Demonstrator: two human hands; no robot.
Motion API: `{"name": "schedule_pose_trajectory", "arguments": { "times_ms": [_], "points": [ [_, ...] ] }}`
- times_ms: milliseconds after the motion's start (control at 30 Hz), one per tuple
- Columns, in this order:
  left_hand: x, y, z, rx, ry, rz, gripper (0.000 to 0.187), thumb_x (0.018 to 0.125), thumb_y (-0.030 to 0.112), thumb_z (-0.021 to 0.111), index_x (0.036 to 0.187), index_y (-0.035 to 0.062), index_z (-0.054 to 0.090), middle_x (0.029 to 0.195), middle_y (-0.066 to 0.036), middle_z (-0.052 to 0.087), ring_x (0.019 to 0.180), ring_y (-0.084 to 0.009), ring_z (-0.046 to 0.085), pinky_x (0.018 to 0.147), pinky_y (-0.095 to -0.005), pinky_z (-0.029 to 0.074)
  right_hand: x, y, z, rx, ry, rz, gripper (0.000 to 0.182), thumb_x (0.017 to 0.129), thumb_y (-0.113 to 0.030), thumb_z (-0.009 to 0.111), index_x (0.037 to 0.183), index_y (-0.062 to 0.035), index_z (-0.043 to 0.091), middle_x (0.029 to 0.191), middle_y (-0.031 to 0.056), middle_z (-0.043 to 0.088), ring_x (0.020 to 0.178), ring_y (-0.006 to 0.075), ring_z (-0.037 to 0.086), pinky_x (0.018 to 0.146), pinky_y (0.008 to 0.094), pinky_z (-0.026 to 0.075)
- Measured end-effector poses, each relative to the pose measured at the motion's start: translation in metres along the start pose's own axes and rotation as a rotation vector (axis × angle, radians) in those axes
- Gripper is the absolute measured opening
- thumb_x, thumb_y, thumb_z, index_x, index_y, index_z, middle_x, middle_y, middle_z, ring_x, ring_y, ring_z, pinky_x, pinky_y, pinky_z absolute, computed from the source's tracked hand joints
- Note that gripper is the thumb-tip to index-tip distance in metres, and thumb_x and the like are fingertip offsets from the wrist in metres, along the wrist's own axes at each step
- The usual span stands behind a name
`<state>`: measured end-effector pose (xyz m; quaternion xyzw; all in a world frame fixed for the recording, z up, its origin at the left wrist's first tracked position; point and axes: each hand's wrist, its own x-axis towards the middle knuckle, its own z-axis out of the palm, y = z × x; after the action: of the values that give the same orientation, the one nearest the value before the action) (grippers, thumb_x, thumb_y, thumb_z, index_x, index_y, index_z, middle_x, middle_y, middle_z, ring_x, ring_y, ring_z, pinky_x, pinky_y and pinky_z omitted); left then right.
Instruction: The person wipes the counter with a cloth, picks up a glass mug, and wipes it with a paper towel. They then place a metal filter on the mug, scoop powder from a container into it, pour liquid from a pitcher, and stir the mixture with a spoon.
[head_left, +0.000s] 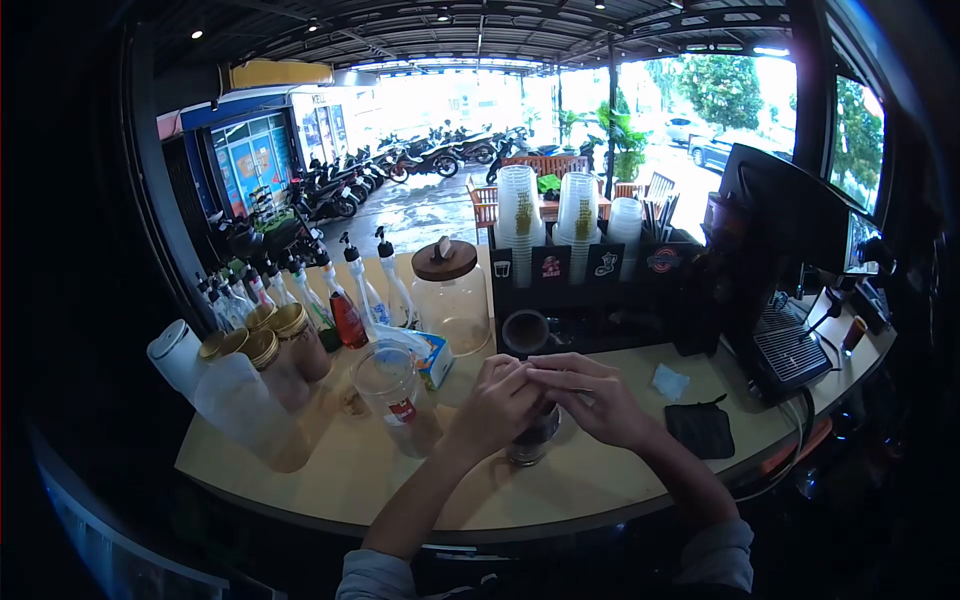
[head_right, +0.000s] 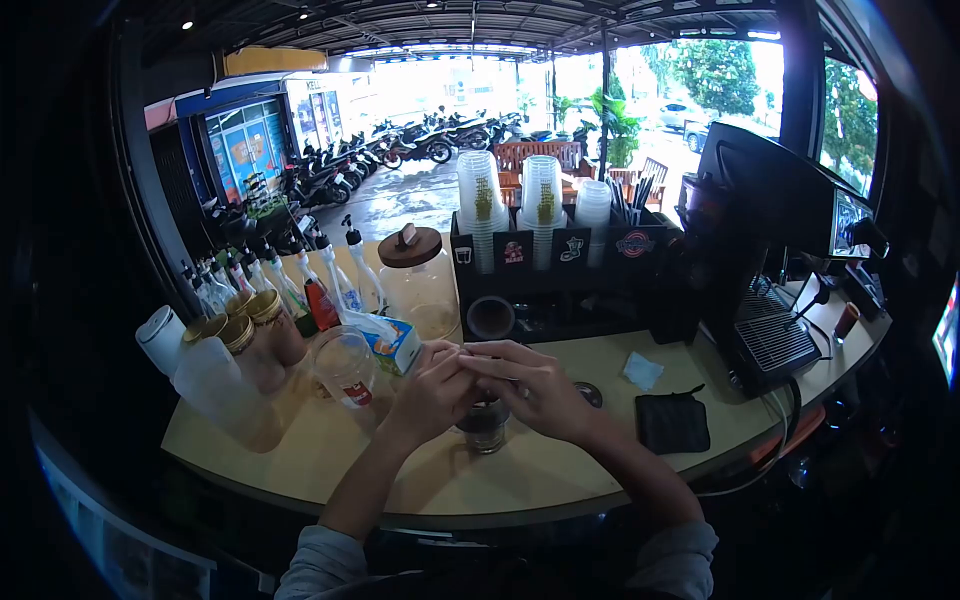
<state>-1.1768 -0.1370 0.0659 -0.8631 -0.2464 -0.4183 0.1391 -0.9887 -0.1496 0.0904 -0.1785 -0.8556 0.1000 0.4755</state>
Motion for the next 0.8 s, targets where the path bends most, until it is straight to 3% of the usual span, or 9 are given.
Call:
{"name": "schedule_pose_trajectory", "arguments": {
  "times_ms": [33,100,133,200,233,467,533,700,800],
  "points": [
    [0.000,0.001,-0.002,0.002,0.004,0.002,0.024,0.078,0.019,0.070,0.095,0.0061,0.060,0.098,-0.007,0.057,0.095,-0.0268,0.057,0.090,-0.0410,0.043,-0.002,-0.002,-0.002,0.043,0.013,0.070,0.033,0.082,0.001,0.065,0.114,-0.0061,0.065,0.109,0.0117,0.062,0.085,0.0188,0.063,0.071,0.0304,0.052],
    [-0.002,0.004,-0.011,-0.201,-0.063,-0.255,0.042,0.075,0.031,0.074,0.106,0.0058,0.059,0.103,-0.009,0.058,0.102,-0.0289,0.056,0.095,-0.0416,0.041,-0.007,-0.002,-0.004,0.086,0.021,0.132,0.031,0.082,0.004,0.064,0.110,-0.0062,0.067,0.104,0.0115,0.063,0.086,0.0196,0.063,0.072,0.0303,0.052],
    [-0.005,0.001,-0.012,-0.199,-0.059,-0.253,0.042,0.075,0.031,0.074,0.106,0.0058,0.059,0.103,-0.009,0.058,0.102,-0.0289,0.056,0.095,-0.0416,0.041,-0.011,-0.002,-0.006,0.024,0.004,0.159,0.030,0.081,0.004,0.065,0.109,-0.0068,0.068,0.102,0.0111,0.063,0.086,0.0204,0.063,0.072,0.0303,0.053],
    [-0.015,-0.008,-0.009,-0.183,-0.092,-0.344,0.066,0.068,0.044,0.079,0.117,0.0065,0.057,0.109,-0.009,0.058,0.111,-0.0298,0.053,0.100,-0.0412,0.037,-0.017,0.000,-0.004,-0.038,-0.011,0.186,0.030,0.080,0.004,0.066,0.108,-0.0073,0.068,0.101,0.0106,0.063,0.087,0.0212,0.064,0.071,0.0303,0.053],
    [-0.022,-0.012,-0.003,-0.206,-0.163,-0.434,0.083,0.058,0.049,0.084,0.122,0.0069,0.054,0.115,-0.011,0.059,0.114,-0.0301,0.053,0.102,-0.0414,0.036,-0.019,0.003,-0.001,-0.068,-0.032,0.182,0.029,0.080,0.005,0.066,0.106,-0.0070,0.068,0.098,0.0103,0.063,0.086,0.0215,0.064,0.071,0.0297,0.053],
    [-0.027,-0.014,0.007,-0.388,-0.214,-0.537,0.070,0.052,0.044,0.087,0.104,0.0039,0.063,0.097,-0.012,0.065,0.092,-0.0279,0.065,0.088,-0.0397,0.048,-0.025,0.005,0.009,0.050,-0.036,0.133,0.016,0.082,0.004,0.064,0.096,-0.0037,0.066,0.096,0.0101,0.063,0.085,0.0205,0.065,0.073,0.0283,0.053],
    [-0.029,-0.015,0.012,-0.456,-0.127,-0.554,0.063,0.052,0.042,0.088,0.097,0.0034,0.065,0.090,-0.011,0.066,0.085,-0.0267,0.066,0.083,-0.0384,0.050,-0.028,0.010,0.005,0.137,-0.029,0.207,0.013,0.083,0.004,0.063,0.094,-0.0027,0.066,0.096,0.0108,0.063,0.087,0.0199,0.065,0.073,0.0288,0.053],
    [-0.031,-0.016,0.015,-0.449,-0.148,-0.577,0.066,0.052,0.041,0.087,0.100,0.0033,0.065,0.093,-0.011,0.066,0.087,-0.0267,0.065,0.084,-0.0378,0.049,-0.032,0.018,0.003,0.203,-0.019,0.264,0.010,0.088,0.003,0.057,0.094,0.0005,0.064,0.099,0.0131,0.062,0.093,0.0183,0.063,0.075,0.0298,0.053],
    [-0.030,-0.014,0.013,-0.408,-0.139,-0.553,0.067,0.051,0.041,0.087,0.102,0.0030,0.064,0.095,-0.011,0.066,0.089,-0.0267,0.064,0.086,-0.0379,0.048,-0.033,0.016,0.005,0.492,0.043,0.344,0.007,0.091,-0.002,0.056,0.091,0.0008,0.062,0.096,0.0087,0.061,0.086,0.0147,0.060,0.073,0.0273,0.050]
  ]
}}
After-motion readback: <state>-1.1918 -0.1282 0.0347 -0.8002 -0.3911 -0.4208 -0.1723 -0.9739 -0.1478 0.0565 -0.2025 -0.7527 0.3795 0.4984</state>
